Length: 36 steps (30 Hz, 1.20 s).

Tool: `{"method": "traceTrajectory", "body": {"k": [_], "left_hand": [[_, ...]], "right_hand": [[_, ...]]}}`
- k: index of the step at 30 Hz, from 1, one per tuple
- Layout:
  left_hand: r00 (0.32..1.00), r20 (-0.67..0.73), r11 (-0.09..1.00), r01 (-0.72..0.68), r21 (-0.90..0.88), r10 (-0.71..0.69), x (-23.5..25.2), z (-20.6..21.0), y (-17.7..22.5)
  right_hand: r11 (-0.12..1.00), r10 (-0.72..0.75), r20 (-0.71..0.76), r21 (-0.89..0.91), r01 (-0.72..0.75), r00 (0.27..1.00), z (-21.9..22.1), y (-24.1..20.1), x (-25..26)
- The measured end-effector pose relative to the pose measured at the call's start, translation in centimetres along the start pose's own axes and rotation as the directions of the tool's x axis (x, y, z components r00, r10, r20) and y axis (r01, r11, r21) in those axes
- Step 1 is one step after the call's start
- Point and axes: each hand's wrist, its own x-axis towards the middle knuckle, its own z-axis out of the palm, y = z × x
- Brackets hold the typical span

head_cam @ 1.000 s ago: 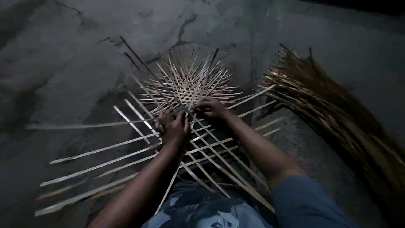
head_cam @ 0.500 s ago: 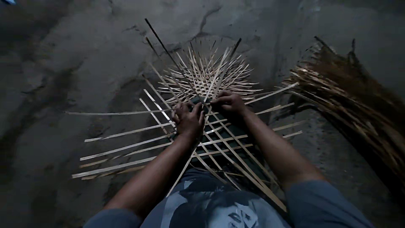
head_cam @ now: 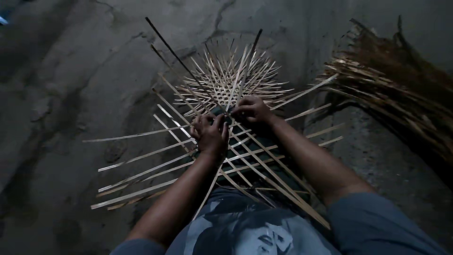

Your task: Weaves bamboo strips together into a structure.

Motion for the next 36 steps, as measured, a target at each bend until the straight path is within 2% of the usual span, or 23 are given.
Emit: {"method": "traceTrajectory", "body": {"k": [11,15,19,22,25,27,28,29,30,31,32,33,35,36], "left_hand": [[0.997,-0.053,0.998,-0.048,0.034,0.05,-0.4,0.1,0.0],[0.996,-0.066,0.997,-0.064,0.047,0.067,-0.3,0.3,0.0],[0.997,-0.011,0.997,-0.075,0.037,0.076,0.1,-0.3,0.0],[0.981,0.184,0.997,-0.073,0.023,0.067,1.9,-2.7,0.2],[0.943,0.323,0.996,-0.085,-0.017,0.086,5.1,-5.0,0.6],[0.929,0.368,0.989,0.012,-0.144,0.043,7.5,-5.2,0.5],[0.93,0.367,0.947,0.117,-0.3,0.001,8.5,-4.9,0.3],[0.925,0.374,0.84,0.25,-0.482,-0.061,9.0,-4.4,0.2],[0.903,0.412,0.667,0.384,-0.638,-0.125,9.2,-4.1,0.4],[0.867,0.469,0.495,0.485,-0.721,-0.166,9.3,-3.7,0.5],[0.844,0.499,0.415,0.532,-0.738,-0.194,9.3,-3.1,0.6],[0.845,0.493,0.453,0.529,-0.717,-0.208,9.4,-2.0,0.5],[0.833,0.54,0.683,0.463,-0.564,-0.119,9.6,-0.5,-0.3],[0.821,0.567,0.744,0.418,-0.521,-0.063,9.8,-0.1,-0.5]], "right_hand": [[0.996,0.031,0.073,0.076,-0.037,0.997,-0.2,0.1,0.1],[0.997,0.004,0.07,0.072,-0.009,0.998,-0.1,0.7,0.1],[0.999,0.02,0.06,0.03,-0.022,0.998,0.6,1.6,0.5],[0.973,0.224,0.18,-0.101,-0.209,0.958,0.2,0.7,2.7],[0.848,0.527,0.32,-0.26,-0.462,0.787,-0.6,-2.2,6.8],[0.808,0.589,0.327,-0.254,-0.531,0.739,-0.3,-3.2,8.6],[0.816,0.578,0.334,-0.227,-0.531,0.745,-0.2,-3.6,9.1],[0.832,0.554,0.362,-0.202,-0.517,0.75,-0.3,-4.1,9.4],[0.842,0.534,0.403,-0.18,-0.508,0.743,-0.3,-4.6,9.6],[0.849,0.518,0.419,-0.151,-0.506,0.746,-0.2,-4.8,9.5],[0.853,0.504,0.402,-0.097,-0.512,0.764,-0.1,-4.8,9.2],[0.855,0.485,0.363,-0.008,-0.518,0.795,0.0,-4.4,8.6],[0.839,0.456,0.248,0.202,-0.506,0.855,0.2,-3.2,6.8],[0.8,0.471,0.217,0.303,-0.518,0.855,-0.1,-3.3,5.8]]}}
